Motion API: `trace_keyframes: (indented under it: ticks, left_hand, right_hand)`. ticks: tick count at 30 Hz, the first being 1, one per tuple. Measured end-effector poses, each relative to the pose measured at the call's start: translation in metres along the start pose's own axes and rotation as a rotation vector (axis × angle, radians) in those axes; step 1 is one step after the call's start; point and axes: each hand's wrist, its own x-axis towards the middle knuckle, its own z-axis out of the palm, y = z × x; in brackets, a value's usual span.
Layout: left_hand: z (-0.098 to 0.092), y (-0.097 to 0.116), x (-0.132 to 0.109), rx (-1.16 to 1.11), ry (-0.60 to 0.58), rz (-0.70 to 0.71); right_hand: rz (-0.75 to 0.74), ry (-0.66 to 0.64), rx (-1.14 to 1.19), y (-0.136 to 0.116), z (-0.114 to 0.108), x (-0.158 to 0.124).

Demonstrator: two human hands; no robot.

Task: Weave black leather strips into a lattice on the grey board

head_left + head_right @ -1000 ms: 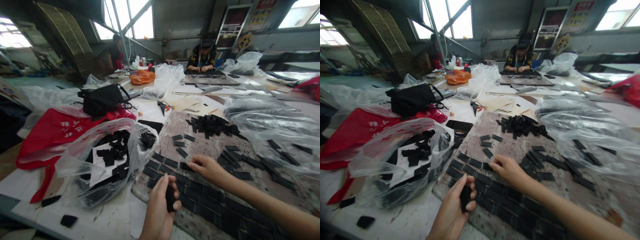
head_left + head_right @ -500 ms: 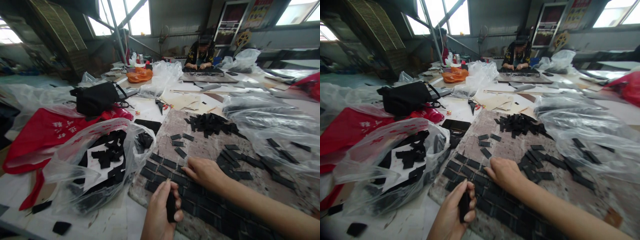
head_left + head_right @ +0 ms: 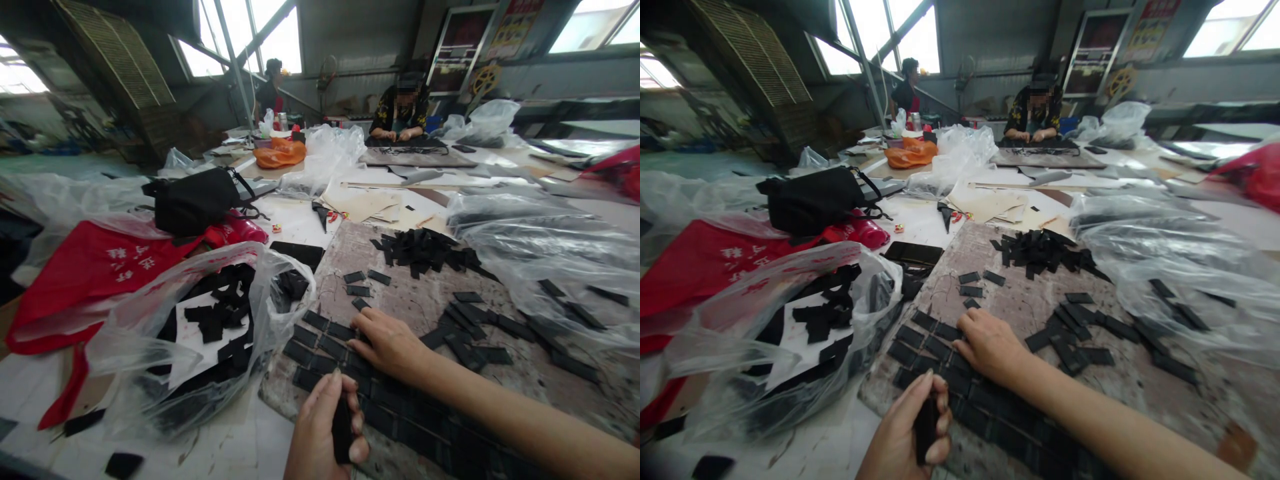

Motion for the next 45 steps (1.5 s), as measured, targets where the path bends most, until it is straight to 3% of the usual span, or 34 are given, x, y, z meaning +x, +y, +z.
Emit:
trace_keyframes:
  ticks: [7,12,18,27,45]
  left_hand:
    - [-0.002,0.0,-0.002,0.007,-0.003,-0.001]
    - [-0.001,0.0,-0.005,0.001,0.012,0.005]
    - [0.001,-0.001,-0.006,0.002,0.034,0.016]
    - [-0.001,-0.002,-0.005,0.006,0.022,0.002]
    - [-0.009,0.002,-0.003,-0.02,0.009,-0.006]
  right_hand:
    - [0.012,-0.003,0.004,-0.004,0.001,0.003]
    - [-0.022,0.033,0.032,0.007,-0.008,-0.014]
    - [-0.04,-0.077,0.048,0.022,-0.016,-0.034]
    - [-0.044,-0.087,0.096,0.017,-0.009,-0.02]
    - [-0.048,-0.083,0.084,0.011,-0.012,-0.02]
